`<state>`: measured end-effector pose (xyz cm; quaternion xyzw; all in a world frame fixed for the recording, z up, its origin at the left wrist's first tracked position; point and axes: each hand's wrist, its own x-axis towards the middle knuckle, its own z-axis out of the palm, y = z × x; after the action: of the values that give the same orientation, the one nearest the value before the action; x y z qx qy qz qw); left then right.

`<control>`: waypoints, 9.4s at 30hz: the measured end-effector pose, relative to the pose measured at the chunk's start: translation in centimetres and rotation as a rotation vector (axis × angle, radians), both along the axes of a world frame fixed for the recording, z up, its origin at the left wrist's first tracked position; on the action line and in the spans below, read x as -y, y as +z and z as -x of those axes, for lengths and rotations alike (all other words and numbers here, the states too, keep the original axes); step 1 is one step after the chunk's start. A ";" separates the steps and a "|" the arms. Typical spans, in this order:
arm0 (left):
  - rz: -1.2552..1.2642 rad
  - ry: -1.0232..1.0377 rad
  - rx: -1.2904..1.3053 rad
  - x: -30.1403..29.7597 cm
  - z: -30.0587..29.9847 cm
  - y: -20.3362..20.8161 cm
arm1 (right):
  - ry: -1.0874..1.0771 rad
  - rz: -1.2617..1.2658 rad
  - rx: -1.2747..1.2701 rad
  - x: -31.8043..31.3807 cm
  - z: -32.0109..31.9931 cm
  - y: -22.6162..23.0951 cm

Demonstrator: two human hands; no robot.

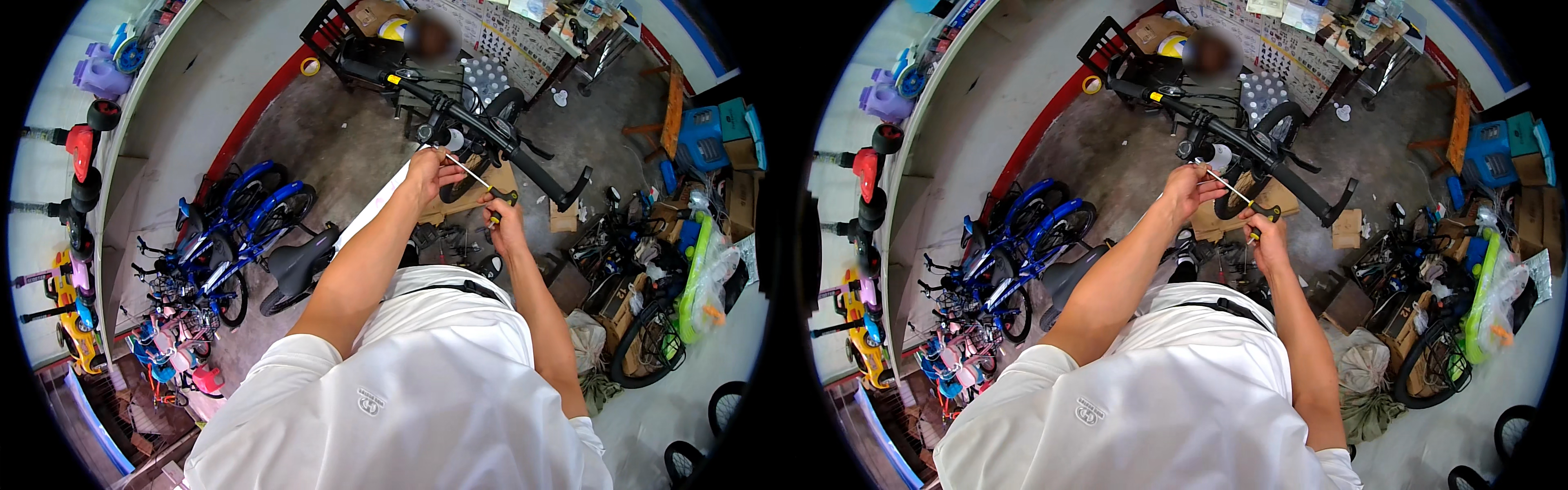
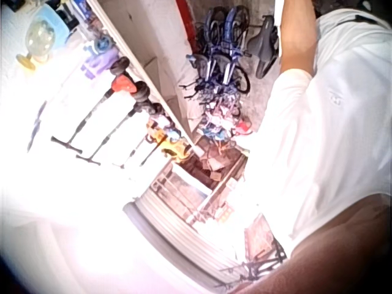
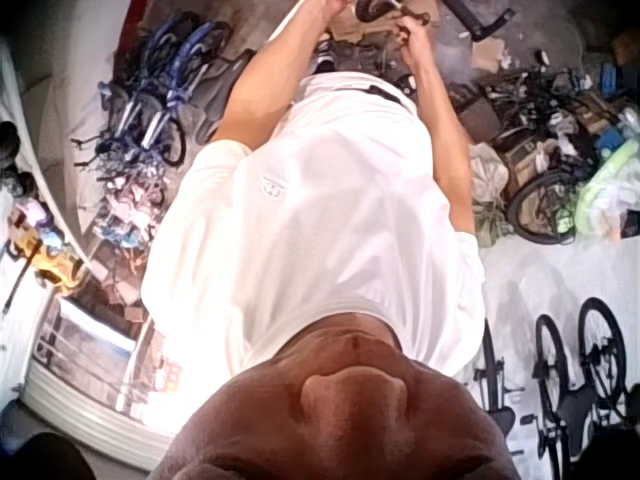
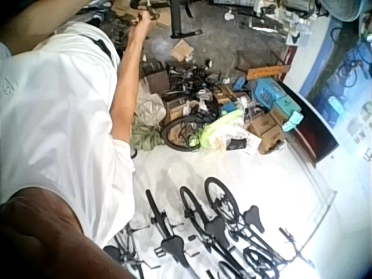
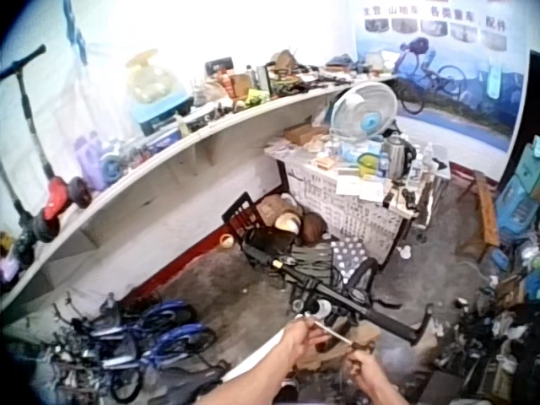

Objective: The person wipes the bicycle frame and wheels with a cloth, then picks up the bicycle and uses a screwdriver to tighten components on the handlebars.

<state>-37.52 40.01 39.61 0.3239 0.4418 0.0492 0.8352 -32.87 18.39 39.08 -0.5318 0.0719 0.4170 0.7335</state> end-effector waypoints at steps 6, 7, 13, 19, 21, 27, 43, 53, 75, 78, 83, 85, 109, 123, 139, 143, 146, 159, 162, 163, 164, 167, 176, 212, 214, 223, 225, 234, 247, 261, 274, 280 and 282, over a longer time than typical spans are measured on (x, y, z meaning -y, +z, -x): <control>0.018 0.007 -0.008 -0.2 0.2 -0.1 | 0.021 -0.005 0.035 0.0 0.0 -0.4; 0.015 0.007 -0.011 -0.1 0.3 -0.2 | 0.028 -0.006 0.043 0.0 0.0 -0.3; 0.027 0.044 -0.013 0.3 0.1 0.3 | 0.093 0.015 0.307 0.4 -0.5 -0.5; 0.065 0.016 -0.018 0.3 -0.1 -0.2 | 0.290 0.219 0.755 1.8 -2.8 -2.2; 0.077 0.034 -0.020 0.1 0.2 -0.5 | 0.312 0.244 1.008 1.4 -3.2 -1.3; 0.111 0.059 -0.047 0.3 -0.3 0.4 | 0.441 0.285 1.330 1.7 -5.3 0.1; 0.135 0.085 0.050 -0.2 0.3 -1.4 | 0.223 0.219 -0.505 8.2 0.4 5.4; 0.115 0.060 0.054 -0.1 0.3 -1.1 | -0.147 0.014 -0.781 0.9 0.5 4.9; 0.117 0.049 0.030 0.1 0.4 -0.3 | -0.043 -0.012 -0.042 2.5 0.9 1.0; 0.113 0.032 0.039 -0.2 0.4 -0.4 | 0.091 0.088 0.232 2.7 -0.1 0.4; 0.101 0.026 0.015 0.0 0.5 0.1 | 0.129 0.147 0.542 2.6 -0.6 0.1; 0.088 0.027 0.003 0.2 0.5 0.8 | 0.149 0.200 0.654 3.0 -0.6 0.0; 0.022 0.070 0.037 0.9 0.8 -0.1 | 0.191 -0.150 -0.653 5.2 0.6 5.9; 0.080 0.047 0.057 0.7 0.2 -0.3 | 0.207 -0.076 -0.305 3.2 -0.3 4.1; 0.130 0.085 0.096 0.5 0.8 -0.5 | 0.401 0.769 1.066 4.5 -0.5 1.0; 0.144 0.070 0.131 0.4 0.9 -1.1 | 0.294 0.357 0.082 5.8 -0.4 3.2; 0.116 0.078 0.111 0.9 0.7 -1.0 | 0.201 0.084 -0.272 5.6 -0.1 6.7; 0.124 0.072 0.143 1.0 0.5 -1.9 | -0.195 0.092 -0.584 1.7 -0.9 1.5; 0.106 0.085 0.104 0.8 0.7 -2.0 | -0.254 0.092 -0.602 1.2 -0.7 1.2; 0.116 0.091 0.103 0.9 0.7 -2.0 | -0.267 0.095 -0.587 1.1 -0.5 1.2; 0.125 0.098 0.102 0.9 0.8 -1.9 | -0.280 0.097 -0.572 0.7 -0.2 1.4; 0.142 0.100 0.118 0.9 0.7 -1.6 | -0.330 0.104 -0.336 0.4 1.0 1.9; 0.072 0.046 0.073 1.0 0.7 -0.6 | 0.004 0.404 0.873 2.2 0.7 -1.1; -1.019 -0.116 -0.025 -7.2 11.1 2.8 | 0.940 0.567 1.812 -18.2 -10.4 9.4; -0.905 -0.019 0.001 -7.7 10.6 1.4 | 0.956 0.583 1.696 -18.6 -11.0 8.6; -0.779 0.028 -0.098 -9.6 7.9 -2.1 | 0.930 0.585 1.469 -19.3 -10.4 7.3; -0.756 0.018 -0.098 -10.2 7.4 -2.4 | 0.901 0.549 1.478 -19.6 -10.3 7.2; -0.689 -0.101 -0.007 -10.7 6.0 -3.0 | 0.905 0.584 1.419 -19.6 -10.7 7.1; -0.706 -0.339 0.107 -13.4 5.8 -2.8 | 0.859 0.566 1.427 -19.5 -10.6 7.1; -0.761 -0.619 -0.191 -14.7 4.9 1.0 | 0.859 0.605 1.524 -18.7 -10.7 7.3; -0.681 -1.360 -0.444 -18.7 -1.3 8.0 | 0.849 0.619 1.531 -18.7 -10.8 7.3; -0.223 -0.742 0.180 -20.7 6.9 4.9 | 0.784 0.598 1.524 -17.9 -10.9 6.9; -0.286 -0.494 0.244 -18.2 8.9 2.1 | 0.808 0.623 1.525 -18.4 -10.8 7.2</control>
<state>-46.38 58.25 41.69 0.5273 0.2349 -0.0551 0.8147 -22.09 36.77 46.31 -0.8213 -0.5139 0.1397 0.2044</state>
